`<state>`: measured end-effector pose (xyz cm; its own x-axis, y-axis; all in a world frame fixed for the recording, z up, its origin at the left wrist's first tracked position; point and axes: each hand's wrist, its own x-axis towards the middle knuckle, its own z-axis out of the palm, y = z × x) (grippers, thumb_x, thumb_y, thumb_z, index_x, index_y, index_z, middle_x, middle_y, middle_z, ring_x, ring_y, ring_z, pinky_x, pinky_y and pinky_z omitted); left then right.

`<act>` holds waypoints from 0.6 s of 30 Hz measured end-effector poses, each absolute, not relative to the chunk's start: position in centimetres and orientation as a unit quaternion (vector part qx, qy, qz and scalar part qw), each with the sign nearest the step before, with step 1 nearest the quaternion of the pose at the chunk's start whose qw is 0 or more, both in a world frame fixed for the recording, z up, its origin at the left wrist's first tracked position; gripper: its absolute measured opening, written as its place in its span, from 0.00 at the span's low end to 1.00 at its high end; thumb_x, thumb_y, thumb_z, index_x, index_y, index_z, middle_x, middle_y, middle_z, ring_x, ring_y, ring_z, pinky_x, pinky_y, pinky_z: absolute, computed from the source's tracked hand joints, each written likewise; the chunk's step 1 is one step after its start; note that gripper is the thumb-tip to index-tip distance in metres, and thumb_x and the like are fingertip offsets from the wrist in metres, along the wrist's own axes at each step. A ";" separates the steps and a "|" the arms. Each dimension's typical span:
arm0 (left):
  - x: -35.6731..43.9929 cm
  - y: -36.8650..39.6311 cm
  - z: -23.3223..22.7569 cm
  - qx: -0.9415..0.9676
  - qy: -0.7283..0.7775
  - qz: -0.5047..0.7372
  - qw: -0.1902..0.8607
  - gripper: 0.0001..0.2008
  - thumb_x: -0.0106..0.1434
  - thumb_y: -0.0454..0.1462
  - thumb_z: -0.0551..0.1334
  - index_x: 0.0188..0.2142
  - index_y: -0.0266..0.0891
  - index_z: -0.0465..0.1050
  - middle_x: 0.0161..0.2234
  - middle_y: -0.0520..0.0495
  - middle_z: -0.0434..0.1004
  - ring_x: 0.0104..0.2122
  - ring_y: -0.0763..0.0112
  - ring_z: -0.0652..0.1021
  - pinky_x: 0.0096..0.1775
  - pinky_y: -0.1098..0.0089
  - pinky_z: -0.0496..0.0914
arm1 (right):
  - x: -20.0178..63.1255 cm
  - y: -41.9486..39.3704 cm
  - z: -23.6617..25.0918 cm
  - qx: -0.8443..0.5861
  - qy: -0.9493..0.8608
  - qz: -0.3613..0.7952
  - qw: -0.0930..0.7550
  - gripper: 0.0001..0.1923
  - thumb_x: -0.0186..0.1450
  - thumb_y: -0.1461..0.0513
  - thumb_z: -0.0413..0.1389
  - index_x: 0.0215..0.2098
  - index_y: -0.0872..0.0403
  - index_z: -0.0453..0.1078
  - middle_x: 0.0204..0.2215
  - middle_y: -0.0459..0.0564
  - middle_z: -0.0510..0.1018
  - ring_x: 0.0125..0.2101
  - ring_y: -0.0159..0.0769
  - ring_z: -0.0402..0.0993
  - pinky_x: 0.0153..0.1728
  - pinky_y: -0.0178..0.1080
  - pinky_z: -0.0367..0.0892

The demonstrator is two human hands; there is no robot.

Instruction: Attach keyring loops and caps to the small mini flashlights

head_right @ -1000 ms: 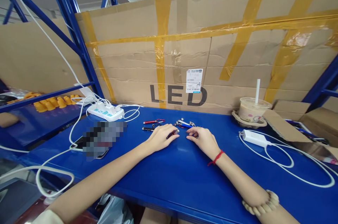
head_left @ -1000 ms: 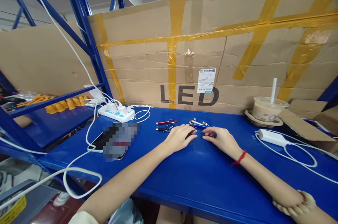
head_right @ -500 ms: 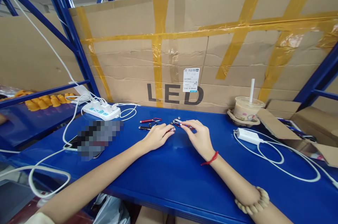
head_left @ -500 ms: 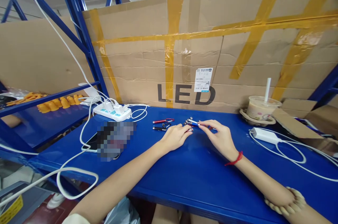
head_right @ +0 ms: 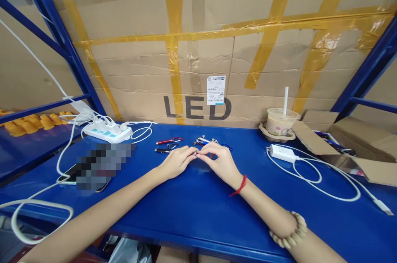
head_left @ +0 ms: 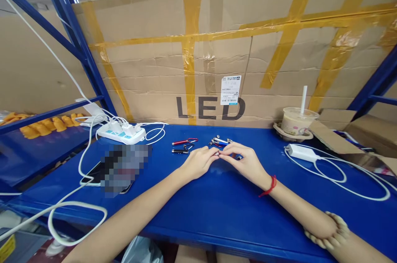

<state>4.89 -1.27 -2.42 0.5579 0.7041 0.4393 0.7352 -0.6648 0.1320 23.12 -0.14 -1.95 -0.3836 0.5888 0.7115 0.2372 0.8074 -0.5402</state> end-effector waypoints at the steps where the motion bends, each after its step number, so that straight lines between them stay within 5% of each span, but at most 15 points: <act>1: 4.9 -1.3 -2.4 -0.883 -0.408 -0.232 0.025 0.13 0.67 0.39 0.43 0.40 0.38 0.63 0.36 0.48 0.71 0.35 0.70 0.71 0.38 0.71 0.65 | 23.1 -0.1 -2.0 -0.250 -0.816 0.179 0.489 0.10 0.61 0.56 0.55 0.28 0.53 0.73 0.29 0.50 0.75 0.32 0.37 0.71 0.35 0.39 0.67; 10: 5.3 -1.5 -2.1 -0.862 -0.440 -0.251 0.020 0.12 0.67 0.40 0.45 0.41 0.39 0.62 0.35 0.48 0.71 0.35 0.69 0.73 0.38 0.70 0.66 | 23.3 -0.2 -1.5 -0.337 -0.819 0.126 0.448 0.13 0.65 0.55 0.49 0.34 0.53 0.72 0.31 0.49 0.74 0.28 0.33 0.69 0.25 0.34 0.63; 18: 5.4 -1.5 -2.2 -0.859 -0.434 -0.272 0.007 0.09 0.66 0.40 0.47 0.39 0.39 0.61 0.36 0.49 0.72 0.36 0.70 0.73 0.39 0.71 0.66 | 25.0 0.8 -1.1 -0.465 -0.790 -0.040 0.397 0.13 0.65 0.56 0.48 0.31 0.51 0.72 0.29 0.45 0.74 0.22 0.29 0.67 0.21 0.31 0.57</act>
